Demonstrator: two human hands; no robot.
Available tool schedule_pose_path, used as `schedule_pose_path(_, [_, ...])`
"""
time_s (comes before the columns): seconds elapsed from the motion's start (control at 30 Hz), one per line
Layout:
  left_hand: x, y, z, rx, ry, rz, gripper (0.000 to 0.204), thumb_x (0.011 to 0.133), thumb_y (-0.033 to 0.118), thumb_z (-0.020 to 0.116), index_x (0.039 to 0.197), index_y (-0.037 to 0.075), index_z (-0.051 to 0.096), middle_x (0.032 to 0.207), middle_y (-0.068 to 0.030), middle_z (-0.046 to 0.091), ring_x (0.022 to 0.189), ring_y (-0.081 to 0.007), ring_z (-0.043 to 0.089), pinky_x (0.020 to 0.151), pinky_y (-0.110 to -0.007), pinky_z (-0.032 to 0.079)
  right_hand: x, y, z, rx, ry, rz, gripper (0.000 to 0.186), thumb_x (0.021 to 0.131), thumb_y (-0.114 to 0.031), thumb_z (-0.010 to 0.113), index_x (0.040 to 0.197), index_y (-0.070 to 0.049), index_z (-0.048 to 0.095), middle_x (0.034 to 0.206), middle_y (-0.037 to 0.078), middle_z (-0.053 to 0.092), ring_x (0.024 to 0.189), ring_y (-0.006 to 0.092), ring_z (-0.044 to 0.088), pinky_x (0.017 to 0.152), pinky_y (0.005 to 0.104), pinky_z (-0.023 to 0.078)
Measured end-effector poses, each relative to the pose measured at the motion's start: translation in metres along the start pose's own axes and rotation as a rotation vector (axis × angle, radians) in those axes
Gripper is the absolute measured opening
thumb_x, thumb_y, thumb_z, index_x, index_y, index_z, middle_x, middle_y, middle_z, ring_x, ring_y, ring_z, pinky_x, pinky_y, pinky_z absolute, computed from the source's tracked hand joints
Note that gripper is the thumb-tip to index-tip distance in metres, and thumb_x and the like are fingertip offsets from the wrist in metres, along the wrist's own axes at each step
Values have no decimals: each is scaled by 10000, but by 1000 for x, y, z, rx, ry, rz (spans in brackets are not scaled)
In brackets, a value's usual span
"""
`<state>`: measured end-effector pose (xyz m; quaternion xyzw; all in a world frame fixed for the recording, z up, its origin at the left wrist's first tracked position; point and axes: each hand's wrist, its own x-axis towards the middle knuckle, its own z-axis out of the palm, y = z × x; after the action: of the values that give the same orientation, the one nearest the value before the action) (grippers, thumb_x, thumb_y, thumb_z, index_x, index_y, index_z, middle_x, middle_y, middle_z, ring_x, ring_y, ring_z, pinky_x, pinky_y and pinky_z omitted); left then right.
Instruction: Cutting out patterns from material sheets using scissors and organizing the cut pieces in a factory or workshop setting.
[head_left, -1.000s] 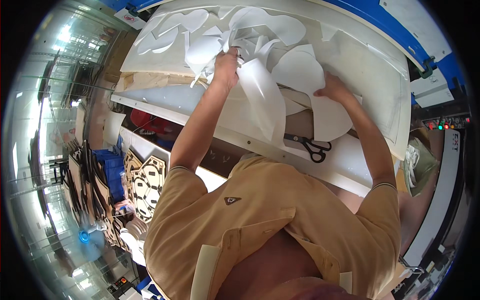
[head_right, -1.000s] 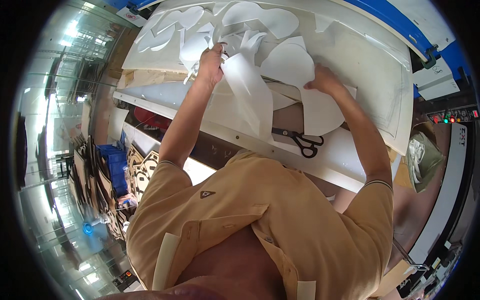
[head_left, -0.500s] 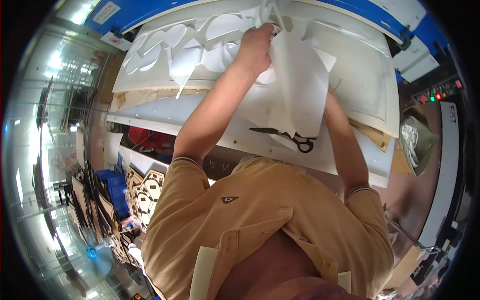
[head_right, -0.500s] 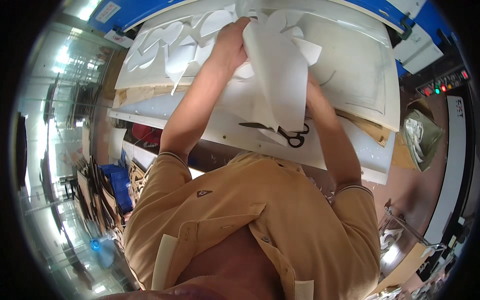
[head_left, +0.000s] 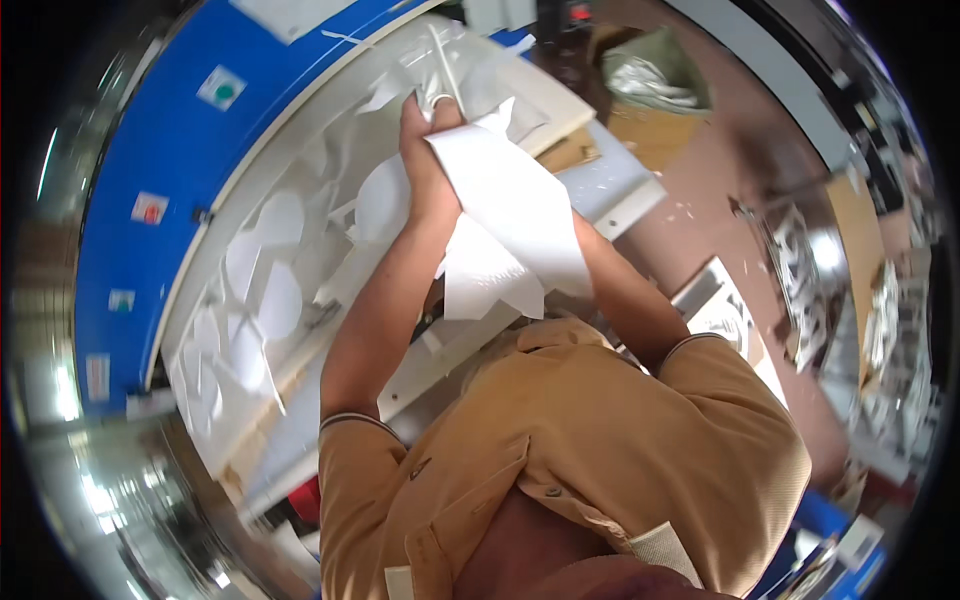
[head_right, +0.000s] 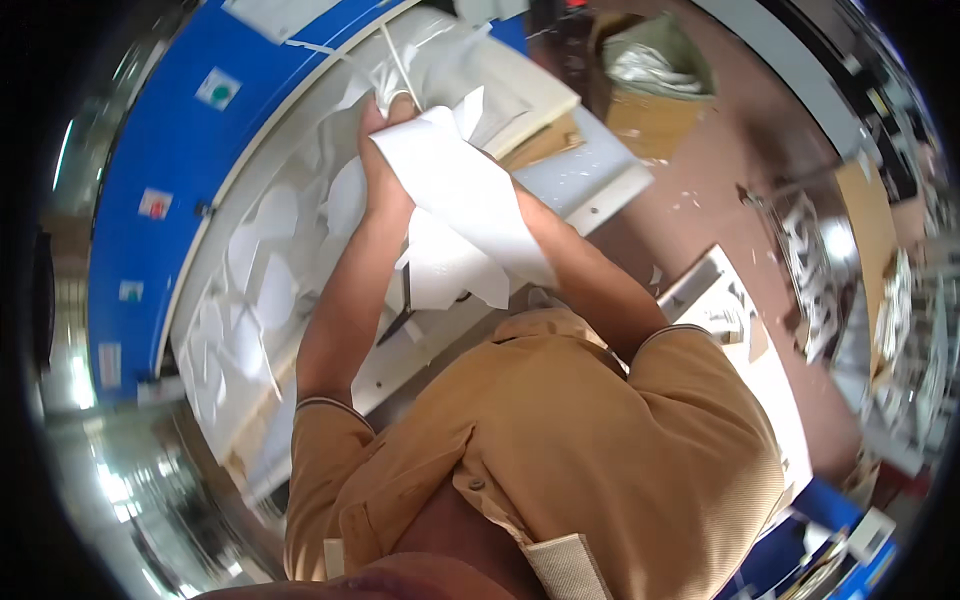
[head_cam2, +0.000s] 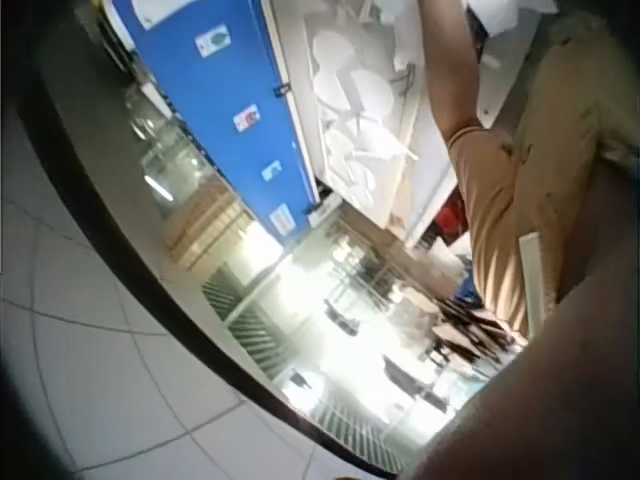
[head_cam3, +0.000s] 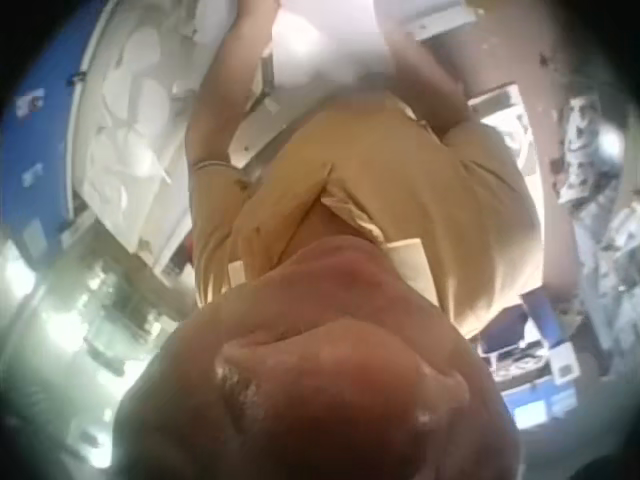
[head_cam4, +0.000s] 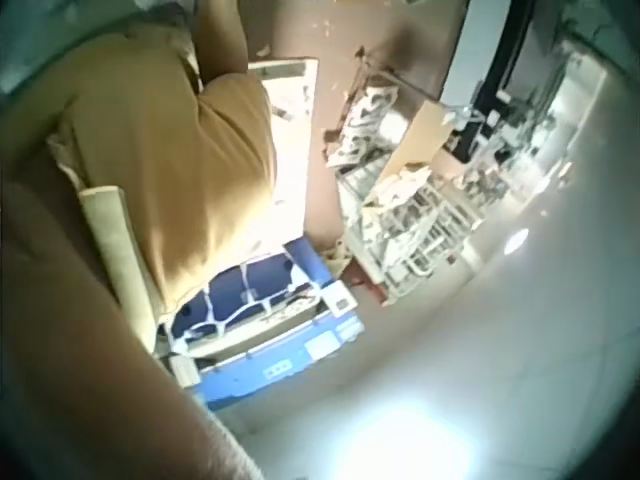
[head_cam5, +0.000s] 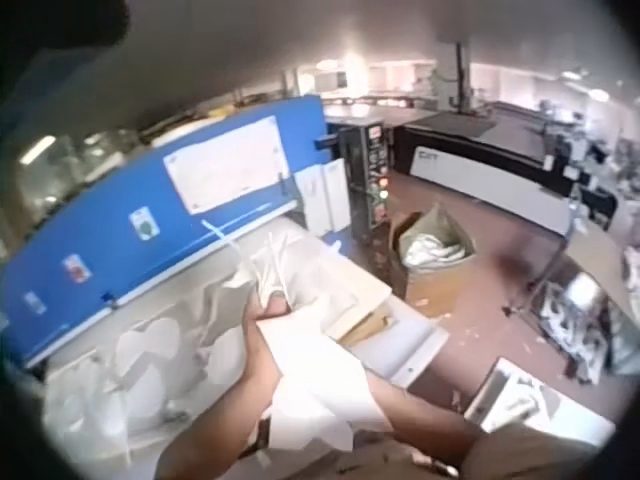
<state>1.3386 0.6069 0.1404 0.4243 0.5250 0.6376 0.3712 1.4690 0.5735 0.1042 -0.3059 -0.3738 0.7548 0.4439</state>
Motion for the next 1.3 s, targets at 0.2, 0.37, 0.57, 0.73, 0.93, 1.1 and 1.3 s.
schedule_pose_path(0.2, [-6,20,97,-174,-383,-35,313,924,234,536,1042,-42,626,865,-110,618,776,-141,530,709,-278,458,-22,-40,-64,257,111,-67,535,956,-228,664,1403,25,516,1191,135,685,1008,185,681,897,303,576])
schedule_pose_path(0.37, [30,34,177,-23,-623,-32,437,955,319,566,1222,-26,591,987,-142,660,809,-197,606,720,-310,500,-30,-97,-105,143,238,-278,504,956,-243,667,1362,30,547,1148,129,703,963,174,701,831,296,598])
schedule_pose_path(0.57, [89,36,340,-428,-557,-391,244,915,195,574,979,-13,683,757,-58,632,634,-120,546,597,-253,459,21,-189,-209,-108,426,-445,512,968,-352,638,1364,-36,564,1098,110,703,943,183,687,829,326,591])
schedule_pose_path(0.73, [189,4,501,-330,-751,-49,257,910,202,579,979,-22,686,723,-39,615,617,-102,522,573,-249,435,115,-278,-344,-263,484,-521,461,976,-317,628,1349,-52,572,1116,101,701,966,182,682,820,335,583])
schedule_pose_path(0.93, [329,-74,687,41,-910,219,349,926,266,558,1086,-23,672,823,-77,648,705,-140,569,639,-268,455,283,-343,-594,15,572,-633,423,975,-214,611,1339,-5,559,1136,153,693,929,201,695,750,302,596])
schedule_pose_path(1.1, [382,-151,804,334,-875,266,549,959,415,492,1318,8,580,1160,-168,638,991,-267,611,861,-338,470,396,-341,-814,479,202,-639,493,960,-164,638,1411,-18,504,1247,195,655,996,257,700,747,302,623])
schedule_pose_path(1.3, [452,-272,867,495,-773,124,825,953,653,366,1548,82,343,1574,-189,340,1401,-388,365,1147,-438,289,443,-338,-892,530,-2,-451,464,977,-256,623,1384,-49,538,1196,123,681,1002,203,675,793,303,570])
